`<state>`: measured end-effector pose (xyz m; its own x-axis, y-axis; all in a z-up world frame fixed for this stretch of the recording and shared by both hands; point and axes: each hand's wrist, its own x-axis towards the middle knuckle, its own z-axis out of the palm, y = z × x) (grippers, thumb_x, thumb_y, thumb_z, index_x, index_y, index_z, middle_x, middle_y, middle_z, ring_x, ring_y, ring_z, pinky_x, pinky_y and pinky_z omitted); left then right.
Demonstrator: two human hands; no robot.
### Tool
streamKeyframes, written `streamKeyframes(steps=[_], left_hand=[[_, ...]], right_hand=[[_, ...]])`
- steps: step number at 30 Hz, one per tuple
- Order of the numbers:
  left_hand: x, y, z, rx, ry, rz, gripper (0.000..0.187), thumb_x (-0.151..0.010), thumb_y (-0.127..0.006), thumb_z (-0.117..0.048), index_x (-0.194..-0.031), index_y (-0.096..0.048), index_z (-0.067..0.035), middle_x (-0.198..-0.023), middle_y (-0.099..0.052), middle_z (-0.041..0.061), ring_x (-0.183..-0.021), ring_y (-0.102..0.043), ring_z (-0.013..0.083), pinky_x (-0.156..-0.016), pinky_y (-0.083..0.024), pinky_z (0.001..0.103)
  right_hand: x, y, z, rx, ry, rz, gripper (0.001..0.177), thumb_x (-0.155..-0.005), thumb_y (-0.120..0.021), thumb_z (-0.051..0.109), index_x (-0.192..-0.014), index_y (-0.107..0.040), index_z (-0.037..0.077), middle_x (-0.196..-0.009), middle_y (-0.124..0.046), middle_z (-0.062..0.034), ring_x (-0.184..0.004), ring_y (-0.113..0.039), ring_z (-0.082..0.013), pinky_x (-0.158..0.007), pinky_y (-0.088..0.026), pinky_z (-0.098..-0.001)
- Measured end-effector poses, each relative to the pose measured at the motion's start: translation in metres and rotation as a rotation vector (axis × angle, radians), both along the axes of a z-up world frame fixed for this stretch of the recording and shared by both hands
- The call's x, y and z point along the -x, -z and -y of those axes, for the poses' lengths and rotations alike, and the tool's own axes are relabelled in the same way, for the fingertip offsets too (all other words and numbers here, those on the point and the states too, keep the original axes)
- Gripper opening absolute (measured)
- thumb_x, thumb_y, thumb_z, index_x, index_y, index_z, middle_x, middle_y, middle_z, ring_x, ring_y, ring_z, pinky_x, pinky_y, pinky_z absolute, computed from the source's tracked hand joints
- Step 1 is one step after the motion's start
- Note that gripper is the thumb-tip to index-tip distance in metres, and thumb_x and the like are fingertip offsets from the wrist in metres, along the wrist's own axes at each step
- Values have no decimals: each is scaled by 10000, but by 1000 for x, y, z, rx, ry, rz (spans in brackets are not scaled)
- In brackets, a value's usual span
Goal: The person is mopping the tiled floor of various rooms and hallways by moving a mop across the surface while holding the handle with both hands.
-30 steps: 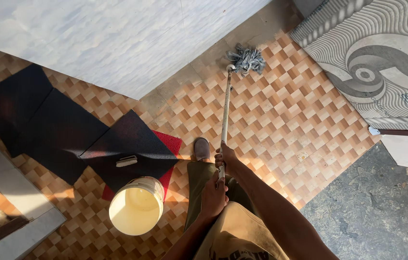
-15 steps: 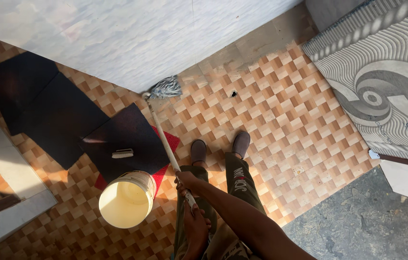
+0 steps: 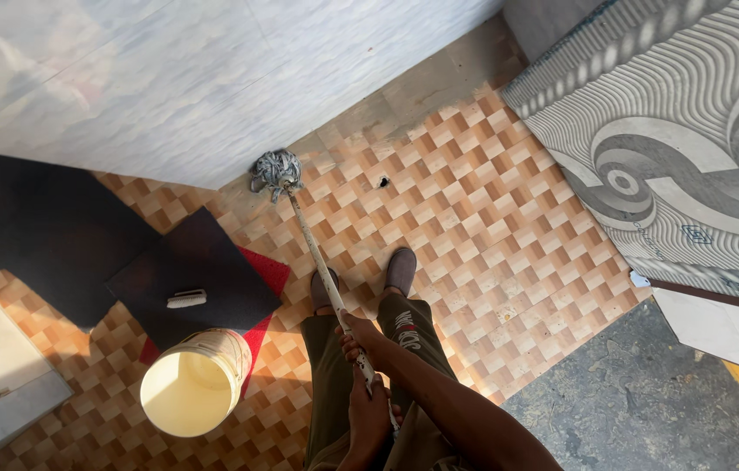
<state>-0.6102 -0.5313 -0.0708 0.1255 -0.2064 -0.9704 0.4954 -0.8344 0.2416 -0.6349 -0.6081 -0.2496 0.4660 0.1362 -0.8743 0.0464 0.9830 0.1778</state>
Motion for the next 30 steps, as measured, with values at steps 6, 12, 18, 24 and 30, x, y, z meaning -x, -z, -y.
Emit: streamKeyframes(steps=[6,12,18,24,30], left_hand=[[25,-8,41,75,224,2,619,-1034,-449,-228,-1603,-209,-184,-730,-568,56,-497,-590,155,-463,-507,328],[47,-3,106,263,440,-44,488,-1030,-444,-192,-1498,-392,-66,-750,-553,58,-448,-568,167,-432,-504,339],[63,0,144,297,715,-46,413,-1033,-459,-190,-1411,-489,-27,-728,-579,87,-460,-601,163,-436,-495,354],[47,8,117,331,834,-16,410,-1018,-515,-214,-1402,-573,-82,-704,-618,89,-496,-604,153,-484,-496,337],[24,-3,86,218,671,2,472,-1008,-536,-248,-1453,-545,-91,-733,-651,60,-508,-614,143,-531,-515,327]], right_hand=[[50,4,39,58,186,-52,435,-1040,-532,559,-942,-476,139,-630,-351,70,-439,-276,-34,-372,-280,-213],[110,13,98,122,439,-185,463,-1052,-471,535,-1016,-511,76,-626,-361,51,-433,-285,-39,-367,-277,-214],[156,7,123,163,694,-281,435,-1073,-403,523,-1009,-476,99,-625,-329,60,-446,-296,-33,-376,-289,-210],[160,10,82,61,788,-420,438,-1070,-414,525,-972,-464,101,-652,-361,29,-470,-309,-59,-404,-304,-231],[129,41,59,87,599,-330,482,-1054,-406,577,-961,-455,106,-650,-333,32,-473,-300,-82,-411,-320,-256]])
